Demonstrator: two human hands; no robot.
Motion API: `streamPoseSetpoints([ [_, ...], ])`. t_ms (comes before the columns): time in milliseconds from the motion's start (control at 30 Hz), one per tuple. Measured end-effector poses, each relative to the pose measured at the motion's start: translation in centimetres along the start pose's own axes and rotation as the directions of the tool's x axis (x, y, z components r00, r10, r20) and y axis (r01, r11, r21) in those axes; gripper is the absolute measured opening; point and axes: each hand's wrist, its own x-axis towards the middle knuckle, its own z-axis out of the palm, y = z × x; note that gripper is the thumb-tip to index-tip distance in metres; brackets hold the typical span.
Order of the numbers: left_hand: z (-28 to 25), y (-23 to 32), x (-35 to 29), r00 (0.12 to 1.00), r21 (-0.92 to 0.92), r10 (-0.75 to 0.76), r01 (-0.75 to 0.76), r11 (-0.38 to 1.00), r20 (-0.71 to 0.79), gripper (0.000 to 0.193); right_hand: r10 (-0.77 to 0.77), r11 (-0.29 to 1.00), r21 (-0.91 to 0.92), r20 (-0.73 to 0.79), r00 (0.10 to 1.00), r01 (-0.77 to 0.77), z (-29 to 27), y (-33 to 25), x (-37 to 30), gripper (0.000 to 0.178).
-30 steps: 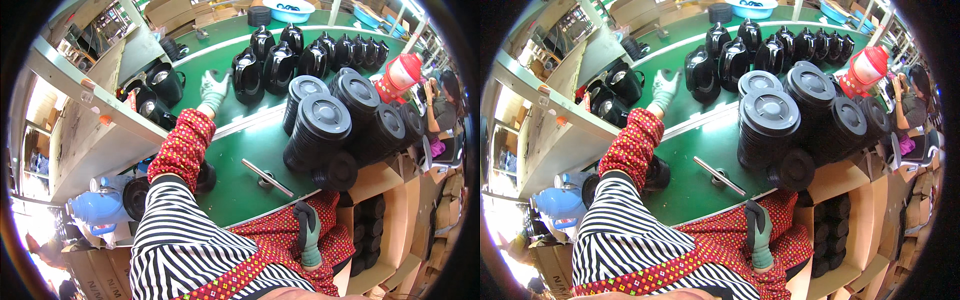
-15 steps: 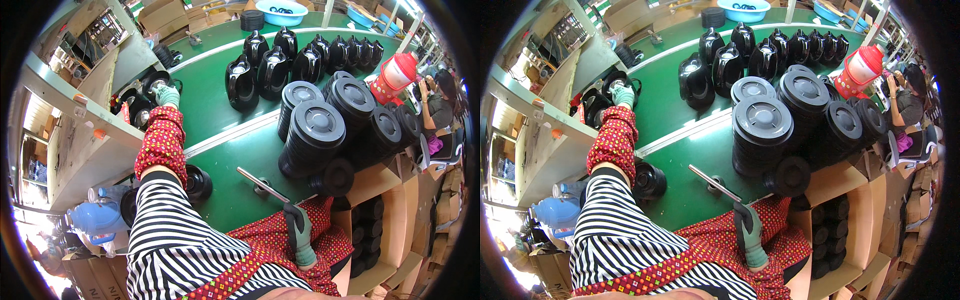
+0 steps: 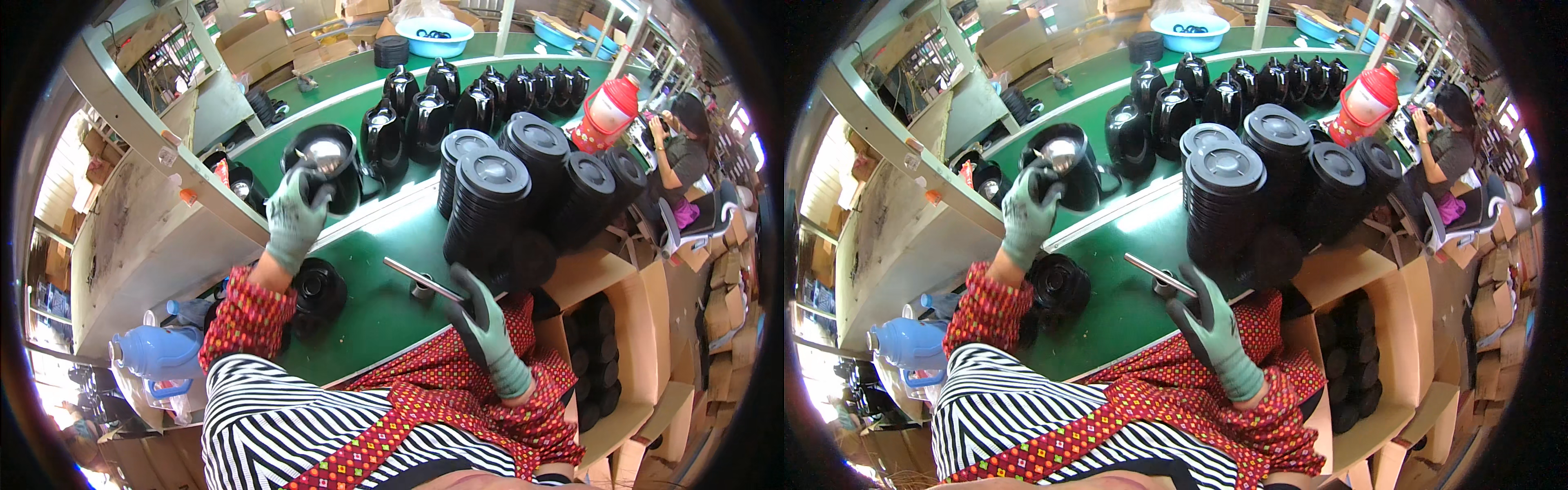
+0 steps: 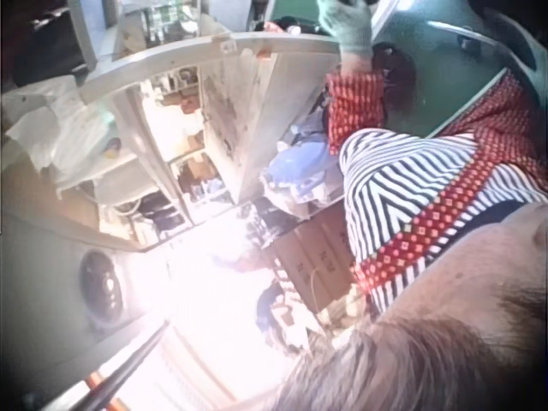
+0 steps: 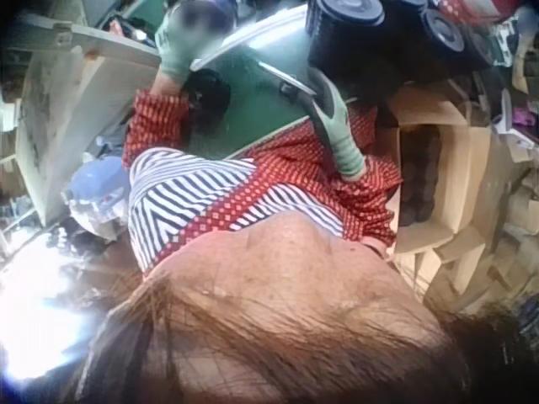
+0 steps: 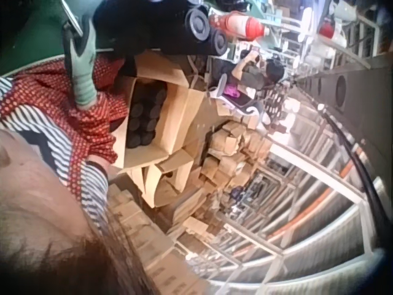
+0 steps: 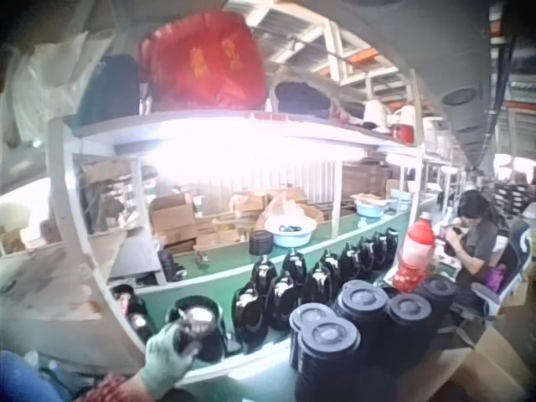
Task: The person repeatedly picks up black plastic containers and circular black lids from a green workbench, inserts a metal rod into the container opening, and secures the lid. The person handles the containers one at a time and places the assembled units back on the table.
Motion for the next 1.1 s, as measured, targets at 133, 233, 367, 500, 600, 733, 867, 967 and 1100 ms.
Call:
streamPoseSetpoints([
  [133,-4.7,7.8,-3.8,0.949,-0.157,0.241,-0.212,0.965,0.203,0.035,0.129,0.941,0.314,0.014,0.992,-0.127,0.5,-3.4,2.7,0.083],
  [233,-6.8,12.2,-6.3,0.871,-0.283,0.346,-0.254,0.925,0.349,0.037,0.252,0.877,0.417,0.026,0.967,-0.239,0.7,-5.6,4.2,0.081],
  [367,-6.8,15.6,-9.0,0.747,-0.406,0.554,-0.407,0.818,0.367,0.035,0.479,0.711,0.495,0.180,0.859,-0.500,-1.7,-7.4,1.0,0.057],
  [500,-5.6,16.1,-10.5,0.837,-0.714,0.465,-0.135,0.687,0.289,0.047,0.417,0.689,0.615,0.096,0.904,-0.383,-6.0,-6.6,-4.2,0.062],
  [600,-1.4,15.2,-12.1,0.875,-0.731,0.015,0.395,0.556,0.484,0.052,0.413,0.735,0.598,-0.022,0.910,-0.319,-9.5,-5.6,-9.0,0.065],
  [733,7.2,10.1,-16.0,0.176,-0.288,0.397,0.927,0.242,0.901,0.059,0.341,0.615,0.759,-0.013,0.940,-0.213,-12.8,-3.0,-14.9,0.068],
  [867,8.9,14.4,-18.7,0.218,-0.160,0.716,0.976,-0.150,0.663,0.053,0.333,0.734,0.599,0.093,0.938,-0.320,-13.0,-6.1,-12.0,0.086],
  [967,10.5,15.5,-18.1,0.147,-0.152,0.703,0.987,-0.056,0.696,0.050,0.342,0.672,0.606,0.255,0.904,-0.425,-12.6,-7.5,-8.5,0.087],
  [1100,14.2,11.0,-21.7,0.061,0.081,0.525,0.967,-0.243,0.849,0.047,0.290,0.745,0.553,0.234,0.928,-0.372,-11.3,-3.0,-4.5,0.061],
])
